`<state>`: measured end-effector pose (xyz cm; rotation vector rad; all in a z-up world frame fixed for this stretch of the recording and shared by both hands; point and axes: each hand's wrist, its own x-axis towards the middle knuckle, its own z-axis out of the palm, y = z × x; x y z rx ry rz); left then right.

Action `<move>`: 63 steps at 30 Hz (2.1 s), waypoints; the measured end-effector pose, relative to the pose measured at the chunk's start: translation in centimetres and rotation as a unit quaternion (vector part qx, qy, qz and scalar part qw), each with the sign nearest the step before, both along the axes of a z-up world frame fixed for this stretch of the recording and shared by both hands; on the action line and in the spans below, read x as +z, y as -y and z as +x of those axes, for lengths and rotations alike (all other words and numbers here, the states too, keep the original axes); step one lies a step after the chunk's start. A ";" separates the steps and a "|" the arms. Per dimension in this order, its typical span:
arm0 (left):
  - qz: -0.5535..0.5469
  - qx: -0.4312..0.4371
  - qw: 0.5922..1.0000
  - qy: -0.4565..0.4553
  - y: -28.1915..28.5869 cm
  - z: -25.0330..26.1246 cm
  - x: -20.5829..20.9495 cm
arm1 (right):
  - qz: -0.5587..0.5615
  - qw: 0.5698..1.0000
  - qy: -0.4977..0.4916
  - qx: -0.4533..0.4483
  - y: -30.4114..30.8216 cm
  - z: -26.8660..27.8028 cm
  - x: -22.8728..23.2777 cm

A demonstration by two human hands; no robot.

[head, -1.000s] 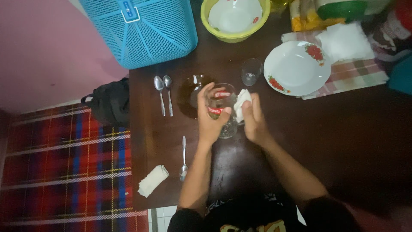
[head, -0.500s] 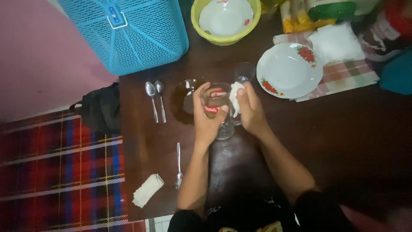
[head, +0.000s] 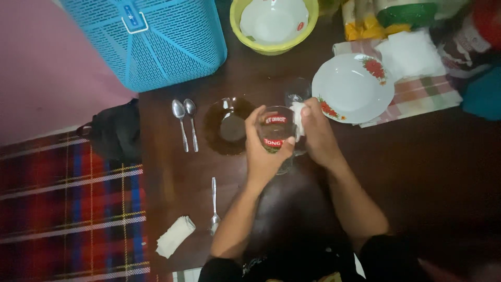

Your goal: The person wipes a glass mug and a metal spoon with a white cloth on a wooden table. The person rotates the mug to wipe all sides and then wipes the spoon before placing both items back on the table.

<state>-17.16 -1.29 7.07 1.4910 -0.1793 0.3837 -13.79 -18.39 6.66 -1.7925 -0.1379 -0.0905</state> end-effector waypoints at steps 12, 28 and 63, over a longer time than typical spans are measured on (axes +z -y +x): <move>-0.117 0.056 0.991 0.021 -1.9 1.3 -0.2 | 0.046 0.981 0.183 0.038 -2.6 -1.2 -0.2; -0.066 0.078 0.993 0.055 -2.1 1.7 -0.9 | -0.002 0.988 0.111 0.104 -0.7 0.0 -2.2; -0.042 0.025 0.998 0.027 -1.9 1.3 -0.3 | -0.133 0.988 0.000 0.074 -1.7 -1.5 4.3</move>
